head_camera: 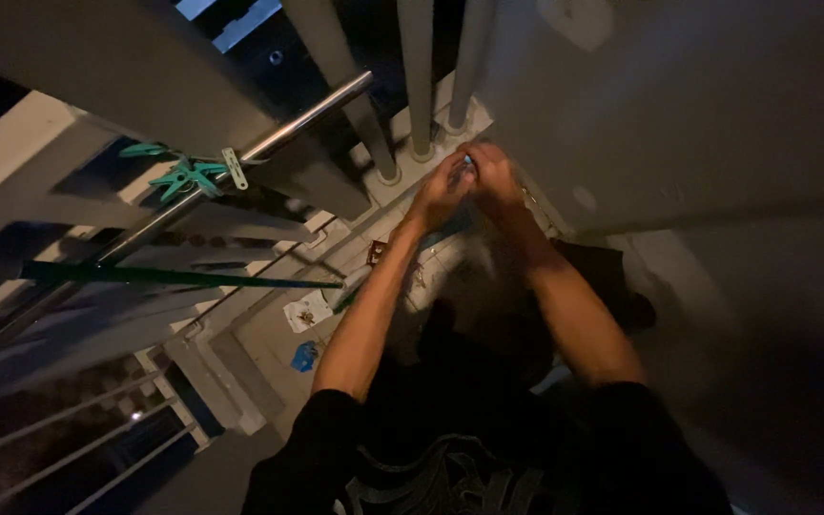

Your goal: Attaching or repairing the top handle component of a mop or broom.

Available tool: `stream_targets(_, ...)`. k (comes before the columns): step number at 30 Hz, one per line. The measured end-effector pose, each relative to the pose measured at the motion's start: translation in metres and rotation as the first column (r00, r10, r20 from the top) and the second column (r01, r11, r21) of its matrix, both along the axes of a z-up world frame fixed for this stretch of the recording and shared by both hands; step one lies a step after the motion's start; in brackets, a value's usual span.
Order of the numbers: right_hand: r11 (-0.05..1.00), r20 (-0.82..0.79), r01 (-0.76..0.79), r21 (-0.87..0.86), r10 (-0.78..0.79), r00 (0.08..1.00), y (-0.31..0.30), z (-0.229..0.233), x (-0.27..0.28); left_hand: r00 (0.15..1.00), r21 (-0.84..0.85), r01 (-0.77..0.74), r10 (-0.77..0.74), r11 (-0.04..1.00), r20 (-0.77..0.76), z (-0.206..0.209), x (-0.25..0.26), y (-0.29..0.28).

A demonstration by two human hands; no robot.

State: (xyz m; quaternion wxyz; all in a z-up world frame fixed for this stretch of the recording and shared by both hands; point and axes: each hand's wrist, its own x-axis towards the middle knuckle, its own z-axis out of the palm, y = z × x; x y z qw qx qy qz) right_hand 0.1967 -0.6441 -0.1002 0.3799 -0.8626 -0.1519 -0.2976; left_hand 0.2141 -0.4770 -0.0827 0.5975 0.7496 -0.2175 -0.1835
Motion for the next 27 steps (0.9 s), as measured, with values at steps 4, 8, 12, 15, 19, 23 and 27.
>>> stream_targets(4, 1.000, -0.097, 0.029, 0.012, -0.027, 0.995, -0.001, 0.051, -0.020, 0.998, -0.026, 0.017, -0.019, 1.000, -0.054, 0.024, -0.005, -0.010)
stream_targets(8, 0.989, -0.083, 0.133, -0.056, -0.138, 0.987, -0.023, 0.020, -0.017, 0.997, 0.006, 0.049, -0.050, 0.999, 0.061, 0.035, -0.006, -0.021)
stream_targets(12, 0.982, -0.129, 0.171, -0.078, -0.180, 0.975, -0.039, 0.022, -0.023, 0.992, 0.042, 0.103, -0.106, 0.994, 0.071, 0.045, -0.005, -0.034)
stream_targets(15, 0.978, -0.109, 0.205, -0.037, -0.208, 0.972, -0.034, 0.066, -0.041, 0.988, 0.162, 0.099, -0.116, 0.982, 0.100, 0.059, -0.009, -0.044)
stream_targets(19, 0.965, -0.173, 0.251, -0.080, -0.261, 0.950, -0.046, 0.061, -0.045, 0.984, 0.147, 0.145, -0.158, 0.978, 0.084, 0.060, -0.006, -0.055)
stream_targets(23, 0.976, 0.002, 0.215, -0.044, -0.215, 0.977, -0.057, 0.067, -0.050, 0.975, 0.153, 0.163, -0.183, 0.975, 0.126, 0.066, -0.005, -0.069)
stream_targets(27, 0.946, 0.325, 0.301, -0.122, -0.248, 0.912, -0.066, 0.069, -0.055, 0.935, 0.094, 0.240, -0.256, 0.966, 0.244, 0.070, -0.002, -0.079)
